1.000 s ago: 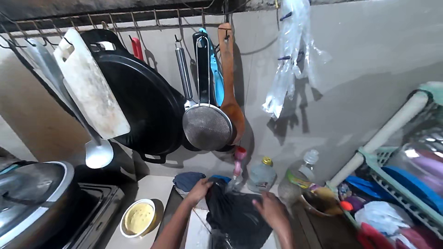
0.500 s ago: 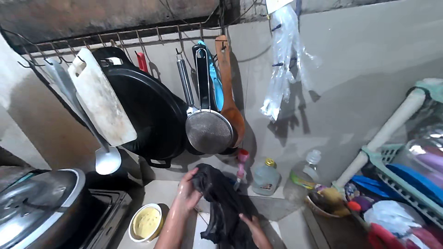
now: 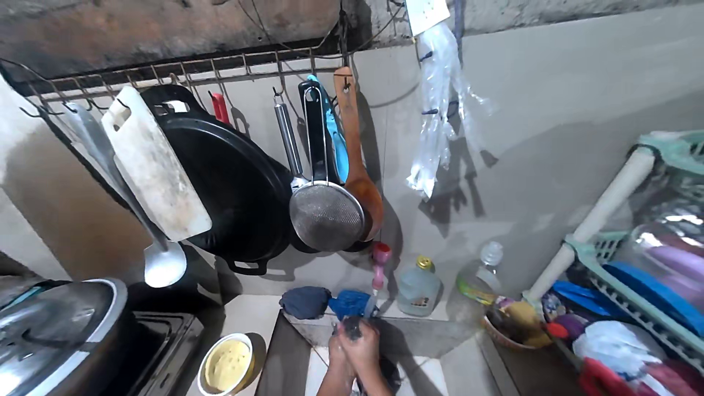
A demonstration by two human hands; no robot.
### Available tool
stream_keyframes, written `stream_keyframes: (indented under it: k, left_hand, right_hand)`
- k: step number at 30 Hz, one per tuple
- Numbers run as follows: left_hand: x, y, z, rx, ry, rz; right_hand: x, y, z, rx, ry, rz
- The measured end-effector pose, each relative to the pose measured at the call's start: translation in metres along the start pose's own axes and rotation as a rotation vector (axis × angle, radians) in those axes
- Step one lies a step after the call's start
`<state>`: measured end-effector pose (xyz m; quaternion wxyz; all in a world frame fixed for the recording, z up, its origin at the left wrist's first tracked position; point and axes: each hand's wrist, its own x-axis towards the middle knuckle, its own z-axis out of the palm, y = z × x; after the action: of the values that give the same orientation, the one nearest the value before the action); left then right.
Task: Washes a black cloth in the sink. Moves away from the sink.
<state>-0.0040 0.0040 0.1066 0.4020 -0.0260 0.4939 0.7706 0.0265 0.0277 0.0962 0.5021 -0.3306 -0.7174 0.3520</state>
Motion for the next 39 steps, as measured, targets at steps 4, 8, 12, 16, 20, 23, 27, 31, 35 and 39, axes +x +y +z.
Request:
stream_keyframes:
  k: [4,8,12,16,20,23,27,31,35,39]
  left_hand:
    - [-0.003,0.019,0.007,0.316,-0.047,-0.054]
    - [-0.009,0.054,-0.016,0.579,-0.255,0.056]
    - [0.017,0.083,-0.086,0.624,0.005,-0.111]
    - [0.022,0.067,-0.153,0.964,0.188,-0.177]
    - [0.004,0.038,-0.153,1.35,-0.121,-0.083]
    - [0.001,0.009,-0.115,1.059,-0.437,0.171]
    - [0.0,-0.032,-0.065,0.74,-0.572,0.296]
    - [0.013,-0.058,-0.045,0.754,-0.372,0.313]
    - [0.016,-0.037,-0.015,0.402,-0.271,0.16]
    - [0.004,-0.011,0.013,0.034,-0.229,0.106]
  right_hand:
    - [0.045,0.023,-0.014,-0.084,-0.098,0.466]
    - [0.073,0.047,-0.038,-0.092,-0.421,0.541]
    - [0.088,0.05,-0.08,0.001,-0.641,0.586]
    - [0.092,0.033,-0.099,-0.012,-0.768,0.555]
    - [0.086,-0.007,-0.091,-0.185,-0.684,0.467]
    - [0.077,-0.044,-0.083,-0.164,-0.646,0.43]
    - [0.072,-0.085,-0.096,0.121,-0.488,0.309]
    - [0.064,-0.107,-0.136,0.466,-0.105,0.093]
    - [0.043,-0.075,-0.183,0.65,0.307,0.287]
    - [0.003,0.052,-0.175,0.074,0.104,0.701]
